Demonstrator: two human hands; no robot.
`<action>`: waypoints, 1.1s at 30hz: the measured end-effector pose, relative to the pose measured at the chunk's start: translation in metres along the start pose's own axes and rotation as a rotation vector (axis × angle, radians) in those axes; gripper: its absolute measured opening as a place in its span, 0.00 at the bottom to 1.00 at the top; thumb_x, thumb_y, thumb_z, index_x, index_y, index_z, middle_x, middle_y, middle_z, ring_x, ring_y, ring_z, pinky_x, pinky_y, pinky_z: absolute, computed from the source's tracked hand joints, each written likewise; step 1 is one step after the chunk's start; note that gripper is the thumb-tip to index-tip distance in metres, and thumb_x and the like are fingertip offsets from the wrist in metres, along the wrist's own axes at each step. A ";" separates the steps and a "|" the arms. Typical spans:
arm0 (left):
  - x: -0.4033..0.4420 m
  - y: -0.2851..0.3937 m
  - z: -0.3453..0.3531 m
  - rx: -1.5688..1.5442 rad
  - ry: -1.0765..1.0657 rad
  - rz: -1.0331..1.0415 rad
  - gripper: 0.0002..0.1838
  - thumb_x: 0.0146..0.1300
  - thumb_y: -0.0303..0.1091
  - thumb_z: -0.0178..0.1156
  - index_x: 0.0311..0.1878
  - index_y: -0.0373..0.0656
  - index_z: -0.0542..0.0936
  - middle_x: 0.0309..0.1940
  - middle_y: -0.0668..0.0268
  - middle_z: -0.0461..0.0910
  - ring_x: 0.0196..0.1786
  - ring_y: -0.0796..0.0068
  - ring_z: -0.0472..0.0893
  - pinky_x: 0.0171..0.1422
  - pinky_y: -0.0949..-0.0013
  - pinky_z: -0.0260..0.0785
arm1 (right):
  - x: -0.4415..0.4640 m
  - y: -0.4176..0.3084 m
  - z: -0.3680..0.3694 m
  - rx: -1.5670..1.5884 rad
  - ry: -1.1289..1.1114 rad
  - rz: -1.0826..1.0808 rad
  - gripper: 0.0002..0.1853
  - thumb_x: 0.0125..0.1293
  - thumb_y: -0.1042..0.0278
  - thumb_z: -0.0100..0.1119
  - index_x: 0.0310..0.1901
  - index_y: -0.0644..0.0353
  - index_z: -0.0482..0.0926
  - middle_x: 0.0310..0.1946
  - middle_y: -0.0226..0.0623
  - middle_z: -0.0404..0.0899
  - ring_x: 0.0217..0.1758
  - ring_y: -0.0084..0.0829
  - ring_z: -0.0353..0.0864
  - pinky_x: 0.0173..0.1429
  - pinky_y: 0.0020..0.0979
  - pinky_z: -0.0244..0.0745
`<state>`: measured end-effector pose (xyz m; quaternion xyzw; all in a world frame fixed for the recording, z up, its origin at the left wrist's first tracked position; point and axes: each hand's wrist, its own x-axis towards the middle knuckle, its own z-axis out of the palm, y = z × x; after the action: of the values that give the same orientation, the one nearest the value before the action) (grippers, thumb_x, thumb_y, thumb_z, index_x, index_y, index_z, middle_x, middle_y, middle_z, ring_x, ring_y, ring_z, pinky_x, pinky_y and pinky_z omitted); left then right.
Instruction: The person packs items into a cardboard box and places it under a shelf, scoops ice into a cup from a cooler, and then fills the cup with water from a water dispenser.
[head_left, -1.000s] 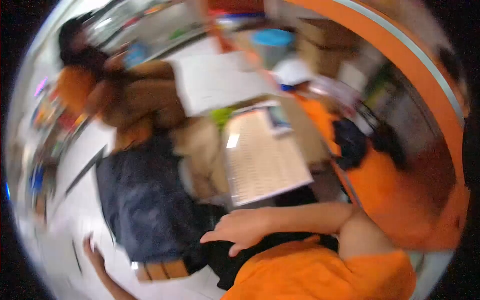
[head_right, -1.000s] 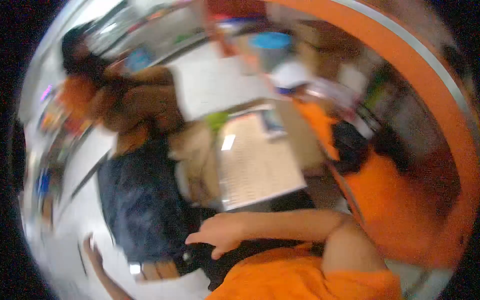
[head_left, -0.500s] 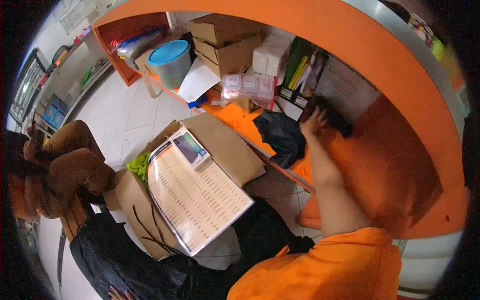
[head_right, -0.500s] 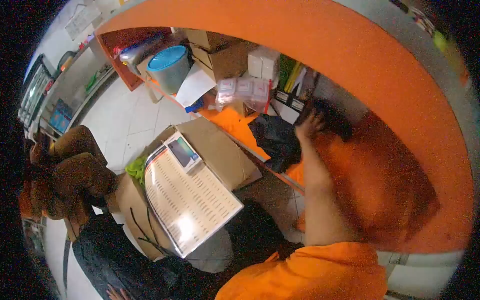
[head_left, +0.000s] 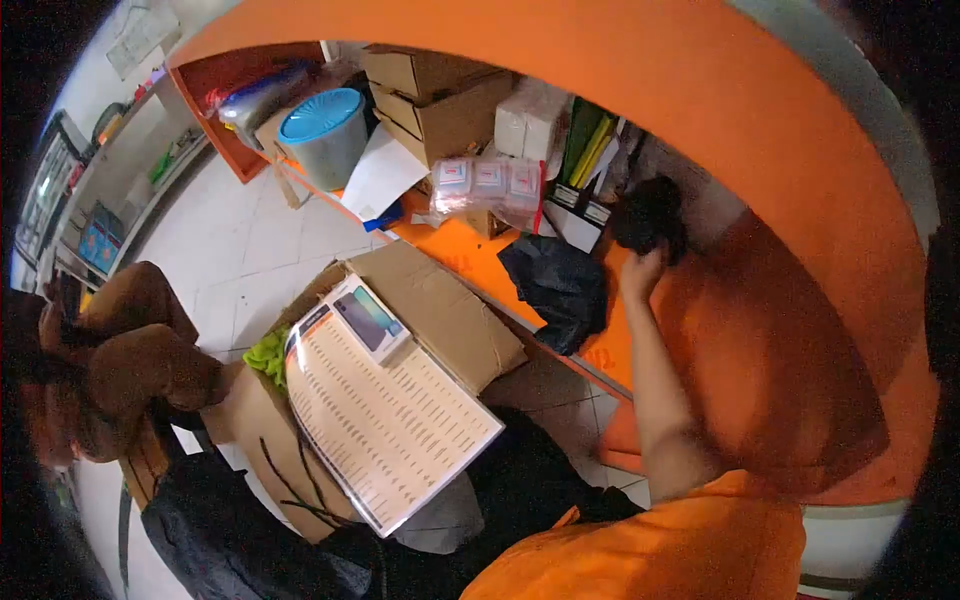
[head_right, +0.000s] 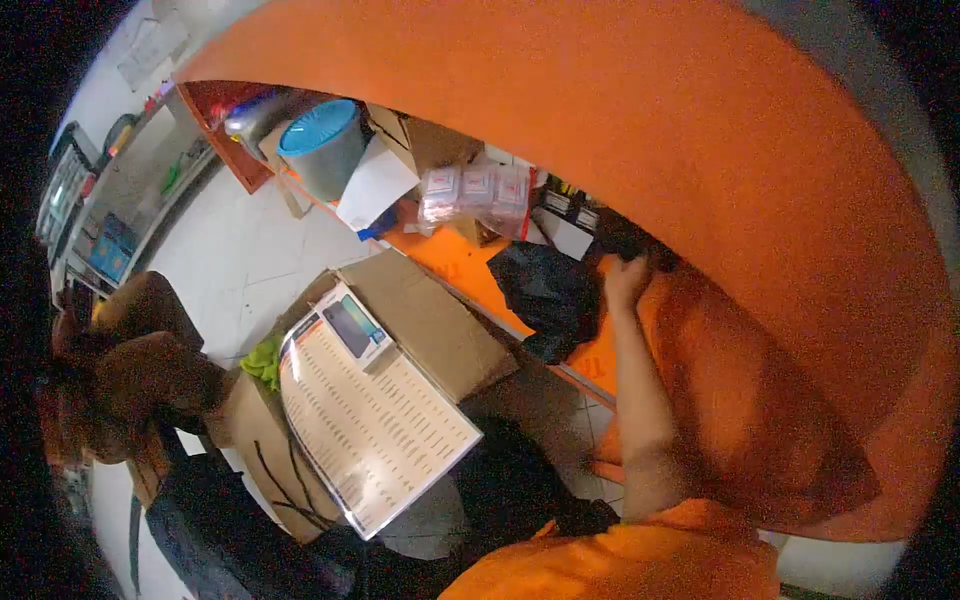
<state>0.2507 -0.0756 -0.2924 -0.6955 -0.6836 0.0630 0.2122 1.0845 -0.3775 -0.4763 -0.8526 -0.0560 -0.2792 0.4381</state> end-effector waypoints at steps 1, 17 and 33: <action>0.015 -0.020 0.029 -0.327 0.243 0.088 0.43 0.70 0.68 0.51 0.79 0.50 0.59 0.80 0.47 0.52 0.77 0.44 0.59 0.71 0.36 0.60 | -0.014 -0.018 0.008 0.061 0.003 -0.030 0.30 0.61 0.71 0.62 0.64 0.72 0.70 0.65 0.64 0.69 0.71 0.59 0.66 0.76 0.49 0.57; -0.003 0.206 -0.072 -2.046 -0.649 0.077 0.38 0.56 0.10 0.49 0.71 0.48 0.63 0.56 0.59 0.76 0.53 0.68 0.79 0.57 0.67 0.74 | -0.303 -0.300 -0.100 0.471 -1.400 -1.151 0.25 0.44 0.68 0.72 0.49 0.57 0.81 0.38 0.39 0.79 0.48 0.44 0.80 0.55 0.45 0.68; -0.031 0.217 0.000 -1.854 -0.659 0.162 0.33 0.60 0.36 0.73 0.66 0.42 0.69 0.56 0.60 0.78 0.57 0.67 0.78 0.62 0.65 0.70 | -0.236 -0.315 -0.122 -0.327 -1.709 -1.100 0.43 0.53 0.31 0.70 0.65 0.52 0.78 0.46 0.50 0.85 0.50 0.46 0.84 0.63 0.49 0.71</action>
<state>0.4489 -0.1005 -0.3816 -0.5786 -0.4377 -0.2927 -0.6229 0.7275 -0.2446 -0.3184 -0.6722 -0.6929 0.2545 -0.0580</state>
